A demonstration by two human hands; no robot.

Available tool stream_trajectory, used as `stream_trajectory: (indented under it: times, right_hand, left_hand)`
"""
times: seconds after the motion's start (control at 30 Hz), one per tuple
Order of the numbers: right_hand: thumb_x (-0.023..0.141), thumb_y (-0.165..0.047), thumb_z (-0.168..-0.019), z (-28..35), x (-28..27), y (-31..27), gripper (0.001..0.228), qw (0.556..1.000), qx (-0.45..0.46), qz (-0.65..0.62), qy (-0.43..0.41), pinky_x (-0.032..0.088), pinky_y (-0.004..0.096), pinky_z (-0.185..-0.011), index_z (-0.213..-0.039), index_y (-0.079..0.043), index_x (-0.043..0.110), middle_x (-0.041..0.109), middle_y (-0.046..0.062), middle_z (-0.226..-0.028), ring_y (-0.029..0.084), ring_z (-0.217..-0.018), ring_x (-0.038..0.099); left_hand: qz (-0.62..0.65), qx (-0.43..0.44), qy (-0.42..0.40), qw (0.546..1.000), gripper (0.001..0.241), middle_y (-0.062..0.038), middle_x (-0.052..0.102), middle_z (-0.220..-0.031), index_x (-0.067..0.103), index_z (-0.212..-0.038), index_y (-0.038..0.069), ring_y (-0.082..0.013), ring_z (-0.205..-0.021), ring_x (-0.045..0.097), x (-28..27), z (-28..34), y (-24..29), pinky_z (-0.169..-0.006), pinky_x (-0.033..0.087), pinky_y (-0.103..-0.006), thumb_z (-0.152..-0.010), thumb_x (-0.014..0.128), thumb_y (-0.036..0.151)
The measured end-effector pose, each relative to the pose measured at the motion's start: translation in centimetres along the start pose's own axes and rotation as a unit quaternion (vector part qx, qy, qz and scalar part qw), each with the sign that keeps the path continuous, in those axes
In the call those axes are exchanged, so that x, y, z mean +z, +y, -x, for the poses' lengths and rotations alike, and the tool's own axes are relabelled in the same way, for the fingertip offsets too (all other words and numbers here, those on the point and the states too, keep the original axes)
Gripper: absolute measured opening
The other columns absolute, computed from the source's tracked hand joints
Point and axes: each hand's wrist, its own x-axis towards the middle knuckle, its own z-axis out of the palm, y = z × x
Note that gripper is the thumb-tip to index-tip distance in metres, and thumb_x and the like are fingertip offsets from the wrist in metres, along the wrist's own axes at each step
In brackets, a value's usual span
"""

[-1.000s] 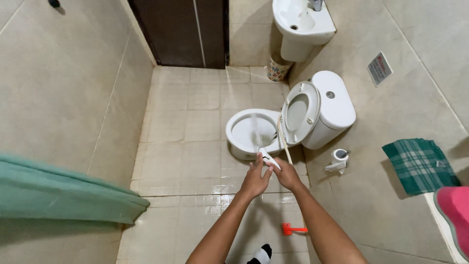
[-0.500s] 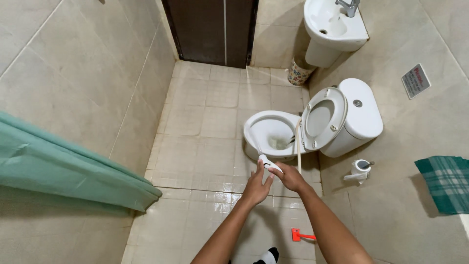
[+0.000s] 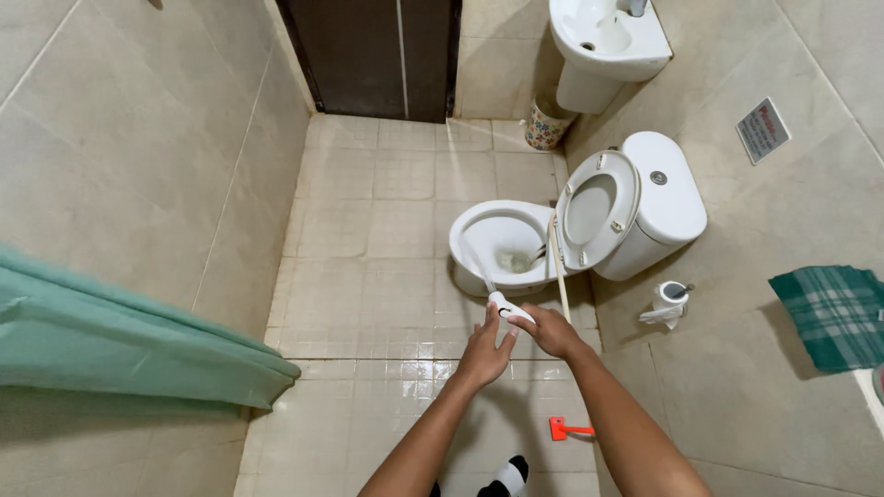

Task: The person lifts the toilet seat and lid, then uses a handheld bidet sprayer to rinse the inside of the toilet bowl. They direct the water stream around the bowl's interior surfaces to clean it.

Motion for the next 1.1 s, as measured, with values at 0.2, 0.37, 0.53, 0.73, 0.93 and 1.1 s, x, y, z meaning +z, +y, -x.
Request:
stream_trajectory:
  times: [0.2,0.37,0.53,0.73,0.93,1.1]
  right_hand:
    - [0.062,-0.052,-0.093,1.4,-1.0,1.4,0.042,0.999,-0.018,-0.006,0.04,0.052,0.046,-0.083,-0.116,-0.017,0.071,0.076,0.014,-0.102,0.037,-0.096,0.069]
    - [0.062,-0.051,-0.094,2.8,-2.7,2.6,0.043,0.998,0.01,-0.016,0.054,0.052,0.045,-0.085,-0.118,-0.017,0.071,0.076,0.014,-0.104,0.037,-0.098,0.07]
    - [0.061,-0.052,-0.095,4.1,-4.1,5.1,0.044,0.997,0.013,-0.032,0.072,0.052,0.044,-0.087,-0.118,-0.016,0.071,0.076,0.014,-0.107,0.036,-0.1,0.07]
    - [0.061,-0.051,-0.095,5.8,-5.7,7.8,0.042,0.995,0.041,-0.046,0.081,0.052,0.045,-0.084,-0.114,-0.015,0.071,0.075,0.014,-0.104,0.036,-0.096,0.069]
    - [0.062,-0.046,-0.097,6.7,-6.5,11.2,0.039,0.992,0.017,-0.067,0.105,0.053,0.043,-0.083,-0.114,-0.012,0.07,0.076,0.014,-0.102,0.035,-0.094,0.07]
    - [0.063,-0.041,-0.097,7.1,-7.1,13.4,0.037,0.99,0.037,-0.072,0.118,0.053,0.042,-0.081,-0.117,-0.009,0.067,0.073,0.017,-0.101,0.035,-0.09,0.067]
  left_hand:
    - [-0.004,0.043,0.002,0.999,0.084,-0.023,0.024,-0.167,0.011,-0.162,0.0,-0.0461,-0.15,0.03,1.8,-0.6,0.6,-0.127,0.017,-0.0471,-0.102,0.052,0.042]
    - [-0.013,0.025,-0.02,0.999,0.083,-0.021,0.024,-0.168,0.011,-0.162,0.002,-0.0468,-0.149,0.03,3.5,-1.4,2.4,-0.126,0.019,-0.0459,-0.102,0.051,0.043]
    - [-0.022,0.027,-0.034,0.999,0.082,-0.02,0.023,-0.169,0.01,-0.163,0.003,-0.0472,-0.149,0.029,6.2,-2.2,3.7,-0.127,0.017,-0.0457,-0.102,0.049,0.044]
    - [-0.028,0.017,-0.056,0.998,0.083,-0.019,0.023,-0.168,0.007,-0.163,0.004,-0.0468,-0.149,0.027,8.7,-2.7,6.8,-0.127,0.016,-0.0449,-0.102,0.049,0.044]
    - [-0.023,0.05,-0.046,0.997,0.085,-0.022,0.021,-0.168,0.007,-0.163,0.002,-0.0488,-0.15,0.028,12.9,-4.1,5.9,-0.127,0.016,-0.0462,-0.103,0.05,0.043]
    - [-0.029,0.005,-0.064,0.998,0.084,-0.019,0.021,-0.17,0.01,-0.163,0.004,-0.0508,-0.149,0.024,14.1,-4.2,8.3,-0.126,0.021,-0.0448,-0.101,0.05,0.044]
